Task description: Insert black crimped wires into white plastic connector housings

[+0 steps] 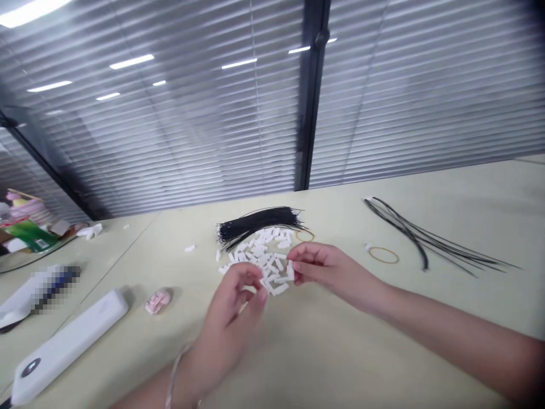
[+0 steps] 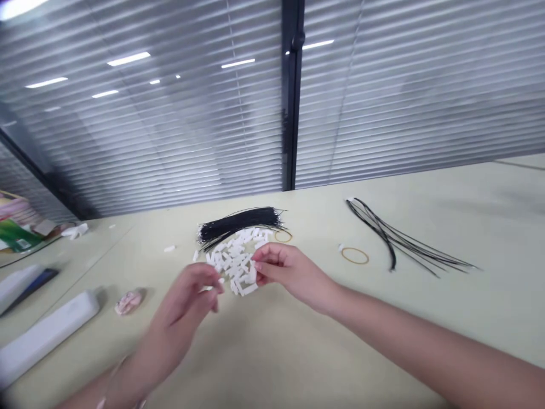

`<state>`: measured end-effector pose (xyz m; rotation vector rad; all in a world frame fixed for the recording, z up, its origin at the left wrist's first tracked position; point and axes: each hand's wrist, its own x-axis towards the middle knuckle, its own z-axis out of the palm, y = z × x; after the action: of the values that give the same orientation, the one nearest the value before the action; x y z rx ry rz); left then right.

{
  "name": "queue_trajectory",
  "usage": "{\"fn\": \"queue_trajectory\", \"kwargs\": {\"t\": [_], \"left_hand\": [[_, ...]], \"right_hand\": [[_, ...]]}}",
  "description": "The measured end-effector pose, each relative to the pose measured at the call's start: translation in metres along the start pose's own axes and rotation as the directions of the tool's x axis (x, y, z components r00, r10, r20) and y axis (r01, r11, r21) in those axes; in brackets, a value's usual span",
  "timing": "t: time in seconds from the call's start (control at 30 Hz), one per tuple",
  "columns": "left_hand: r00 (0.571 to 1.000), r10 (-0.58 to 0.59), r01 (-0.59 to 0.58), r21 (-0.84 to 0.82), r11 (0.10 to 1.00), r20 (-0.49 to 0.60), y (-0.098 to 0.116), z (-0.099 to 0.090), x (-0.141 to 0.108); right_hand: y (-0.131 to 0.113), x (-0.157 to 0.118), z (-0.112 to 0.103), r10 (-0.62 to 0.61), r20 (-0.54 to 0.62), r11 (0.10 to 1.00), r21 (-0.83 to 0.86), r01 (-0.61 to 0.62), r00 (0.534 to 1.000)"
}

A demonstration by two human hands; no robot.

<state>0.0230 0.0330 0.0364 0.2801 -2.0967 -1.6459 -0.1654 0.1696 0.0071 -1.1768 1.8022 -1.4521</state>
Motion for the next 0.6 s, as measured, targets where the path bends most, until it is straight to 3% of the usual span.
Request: {"fn": "queue_trajectory", "kwargs": {"t": [0.17, 0.37, 0.47, 0.6], "left_hand": [[0.988, -0.101, 0.106, -0.043, 0.993, 0.113, -0.034, 0.027, 0.031], [0.989, -0.123, 0.133, -0.126, 0.983, 0.081, -0.038, 0.032, 0.031], [0.984, -0.162, 0.171, -0.155, 0.973, 0.071, -0.039, 0.027, 0.033], [0.968, -0.225, 0.242, -0.177, 0.954, 0.113, -0.042, 0.027, 0.034]], "right_hand": [[-0.003, -0.008, 0.014, 0.017, 0.049, 0.993, 0.118, -0.023, 0.999], [0.000, -0.008, 0.005, -0.048, 0.072, 0.998, -0.034, 0.051, 0.996], [0.000, 0.029, -0.014, -0.103, 0.071, 0.976, -0.184, 0.115, 0.992], [0.006, 0.120, -0.025, -0.149, 0.014, 0.897, -0.420, 0.141, 0.989]]}}
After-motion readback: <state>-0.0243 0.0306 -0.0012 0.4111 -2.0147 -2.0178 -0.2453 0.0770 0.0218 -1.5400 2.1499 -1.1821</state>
